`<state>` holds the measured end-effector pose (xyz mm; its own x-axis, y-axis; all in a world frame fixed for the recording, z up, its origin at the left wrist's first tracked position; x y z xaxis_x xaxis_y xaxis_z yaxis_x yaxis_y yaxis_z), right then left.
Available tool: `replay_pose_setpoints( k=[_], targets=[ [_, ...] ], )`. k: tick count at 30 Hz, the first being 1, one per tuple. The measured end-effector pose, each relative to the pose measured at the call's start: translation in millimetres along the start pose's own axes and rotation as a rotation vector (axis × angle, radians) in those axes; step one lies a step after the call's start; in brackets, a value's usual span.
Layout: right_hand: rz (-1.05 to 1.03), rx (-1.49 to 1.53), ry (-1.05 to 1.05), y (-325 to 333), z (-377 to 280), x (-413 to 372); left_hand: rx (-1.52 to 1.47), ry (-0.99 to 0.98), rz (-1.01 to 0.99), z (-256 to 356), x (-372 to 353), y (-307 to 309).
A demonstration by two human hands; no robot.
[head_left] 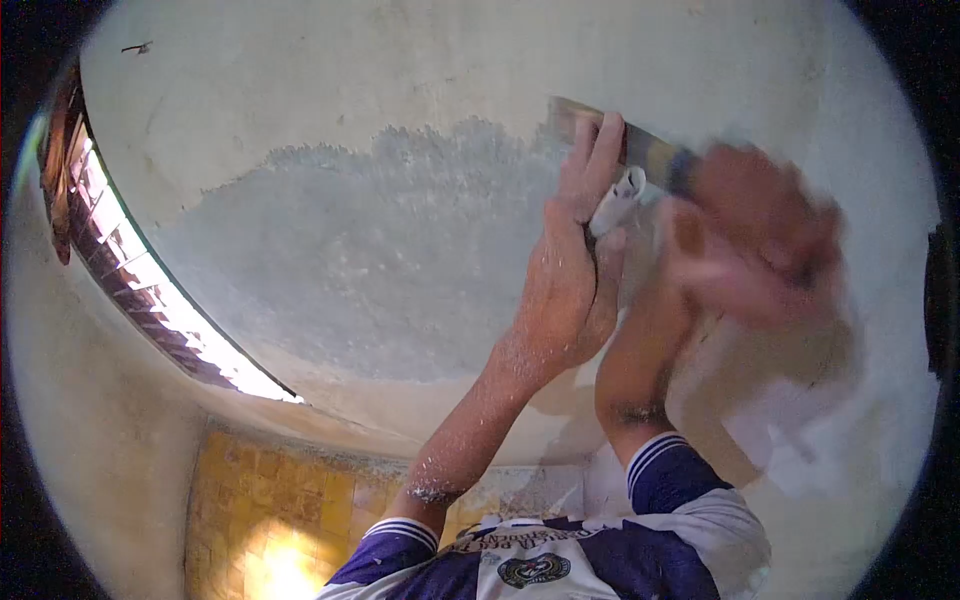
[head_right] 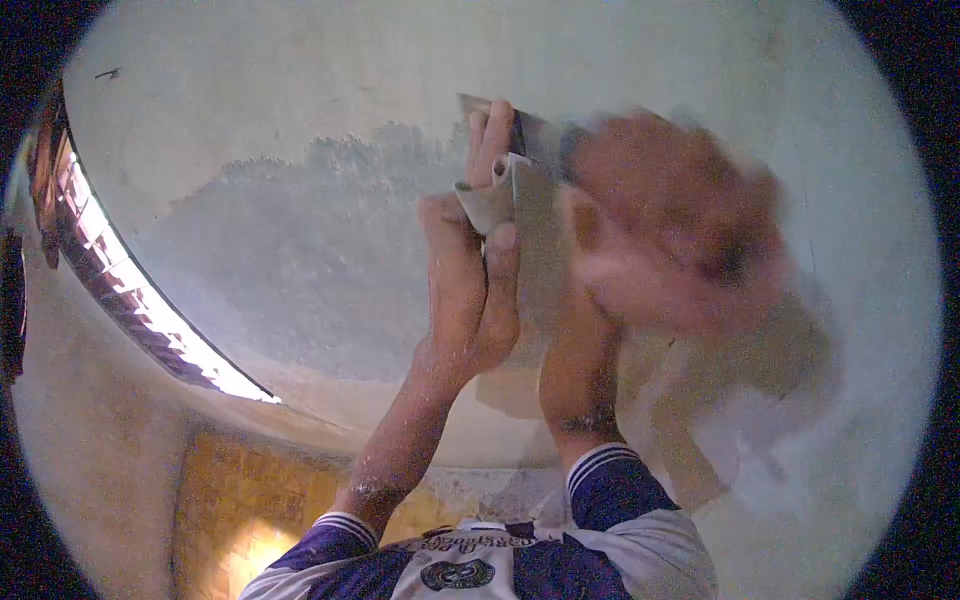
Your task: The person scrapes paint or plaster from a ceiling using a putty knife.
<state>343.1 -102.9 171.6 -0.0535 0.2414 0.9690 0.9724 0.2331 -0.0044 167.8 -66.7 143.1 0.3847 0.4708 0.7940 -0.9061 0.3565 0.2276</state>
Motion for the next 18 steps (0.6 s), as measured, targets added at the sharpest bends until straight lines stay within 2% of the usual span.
replay_pose_setpoints(
  k=[1, 2, 6, 9, 12, 13, 15, 16, 18],
  targets=[
    [0.101, 0.11, -0.202, 9, 9, -5, 0.004, -0.014, 0.006, 0, 2, 3],
    [0.064, 0.081, -0.041, 9, 7, -1, 0.007, -0.02, 0.007, -1, 2, 6],
    [-0.075, -0.079, 0.578, -75, -32, 37, 0.013, -0.051, 0.037, 2, -12, 4],
    [0.025, 0.064, 0.721, -82, -78, 12, 0.126, -0.157, 0.092, 8, -14, 1],
    [0.136, -0.037, 0.569, -75, -26, 28, 0.189, -0.127, 0.055, 8, -14, 0],
    [0.151, -0.007, 0.596, -73, -32, 25, 0.129, -0.06, 0.045, 4, -16, -2],
    [0.187, 0.052, 0.659, -69, -46, 19, 0.094, -0.057, 0.044, 0, -18, -4],
    [0.153, 0.04, 0.653, -72, -46, 22, 0.116, -0.13, 0.065, 2, -17, -3],
    [0.103, 0.019, 0.629, -75, -39, 27, 0.11, -0.148, 0.071, 3, -17, -4]
  ],
)
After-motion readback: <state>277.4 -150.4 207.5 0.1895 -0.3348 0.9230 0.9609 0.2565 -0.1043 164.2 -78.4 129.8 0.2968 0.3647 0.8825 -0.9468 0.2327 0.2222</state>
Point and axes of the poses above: each hand's wrist, its own x-axis towards the middle knuckle, its own y-axis out of the back of the hand, z = x × y, the point moved 7 cm from there along x, towards the middle knuckle, and after that the axes turned 13 degrees about y, right-handed, at the moved point
